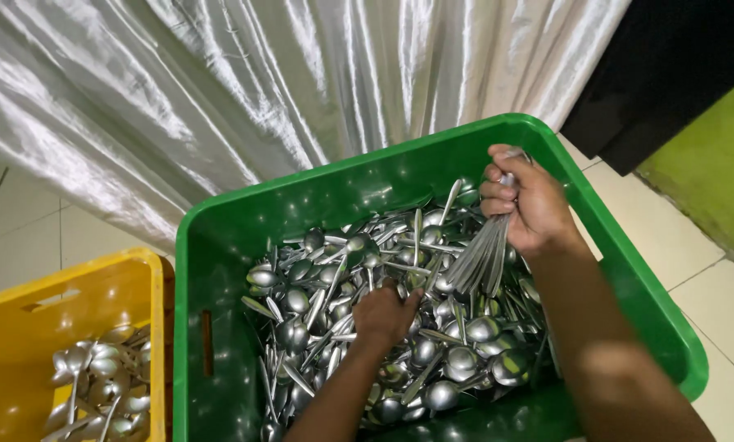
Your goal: The person sits on the floor and sorts mixed metal cutlery from a green bin into a yellow bin. They pick up forks and spoons, separate them by type, and place the sorted items into the yellow container.
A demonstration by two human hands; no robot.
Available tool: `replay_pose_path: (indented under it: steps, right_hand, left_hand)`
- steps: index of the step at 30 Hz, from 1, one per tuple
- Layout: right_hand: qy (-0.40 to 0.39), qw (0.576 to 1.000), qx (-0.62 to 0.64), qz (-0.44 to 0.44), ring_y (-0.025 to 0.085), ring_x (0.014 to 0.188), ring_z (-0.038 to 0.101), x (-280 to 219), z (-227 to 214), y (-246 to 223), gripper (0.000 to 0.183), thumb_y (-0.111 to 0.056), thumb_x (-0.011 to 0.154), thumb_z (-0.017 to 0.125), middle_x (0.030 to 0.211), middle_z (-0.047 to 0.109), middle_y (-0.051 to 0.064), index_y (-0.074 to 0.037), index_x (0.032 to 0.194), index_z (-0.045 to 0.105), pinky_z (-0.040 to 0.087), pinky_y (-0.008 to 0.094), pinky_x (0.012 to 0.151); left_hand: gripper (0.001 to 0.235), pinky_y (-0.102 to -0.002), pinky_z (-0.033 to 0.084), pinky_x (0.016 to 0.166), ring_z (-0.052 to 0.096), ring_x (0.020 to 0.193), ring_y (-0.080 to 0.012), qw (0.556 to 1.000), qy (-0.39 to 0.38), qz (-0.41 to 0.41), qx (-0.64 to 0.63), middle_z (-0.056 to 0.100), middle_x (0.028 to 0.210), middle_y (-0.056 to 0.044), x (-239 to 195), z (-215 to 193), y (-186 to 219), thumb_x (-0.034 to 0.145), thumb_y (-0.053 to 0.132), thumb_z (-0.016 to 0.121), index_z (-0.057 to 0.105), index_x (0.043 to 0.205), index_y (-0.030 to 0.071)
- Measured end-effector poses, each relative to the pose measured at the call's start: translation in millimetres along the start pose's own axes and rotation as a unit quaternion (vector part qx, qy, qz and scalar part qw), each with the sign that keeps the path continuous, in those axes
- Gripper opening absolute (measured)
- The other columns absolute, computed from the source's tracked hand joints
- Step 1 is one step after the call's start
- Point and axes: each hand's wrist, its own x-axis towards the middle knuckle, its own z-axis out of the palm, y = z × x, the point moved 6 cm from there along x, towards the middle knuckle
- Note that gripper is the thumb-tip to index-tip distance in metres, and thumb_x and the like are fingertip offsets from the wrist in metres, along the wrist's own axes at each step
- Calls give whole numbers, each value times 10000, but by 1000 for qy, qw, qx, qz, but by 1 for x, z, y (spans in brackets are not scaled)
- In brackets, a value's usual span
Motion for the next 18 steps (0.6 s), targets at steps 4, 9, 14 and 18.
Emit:
replay_pose_path:
  steps: [4, 9, 14, 18]
  right_hand:
    - [6, 998, -63, 10, -15, 520, 357, -1, 6, 8, 182, -165, 1014, 561, 787, 441, -28, -175, 1191, 520, 292, 92, 394]
    - [13, 989, -144, 32, -14, 518, 362, -2, 10, 28, 206, -159, 1002, 568, 782, 457, -22, -154, 1205, 533, 295, 91, 387]
    - [10, 976, -212, 40, 1, 538, 367, -8, 28, 39, 221, -151, 982, 588, 776, 457, -9, -134, 1198, 543, 284, 97, 398]
    - [-1, 949, -314, 13, 35, 555, 386, -2, 37, 58, 254, -153, 963, 635, 783, 502, 45, -107, 1207, 580, 326, 139, 400]
  left_hand:
    - [544, -534, 575, 926, 701, 1107, -430, 1000, 7, 0, 3, 749, 1059, -193, 15, 23, -3, 921, 539, 555, 702, 1123, 57]
    - [503, -525, 572, 917, 708, 1107, -416, 998, 8, 8, -70, 752, 1061, -207, 10, 26, -6, 869, 456, 530, 747, 1097, 65]
    - [661, -472, 559, 977, 678, 1182, -403, 983, 20, -13, -181, 732, 1128, -242, 44, 70, -7, 944, 565, 516, 727, 1148, -27]
    - [291, -505, 465, 646, 575, 753, -420, 842, 428, 192, -266, 624, 773, -231, 38, 35, -13, 829, 260, 587, 645, 819, -25]
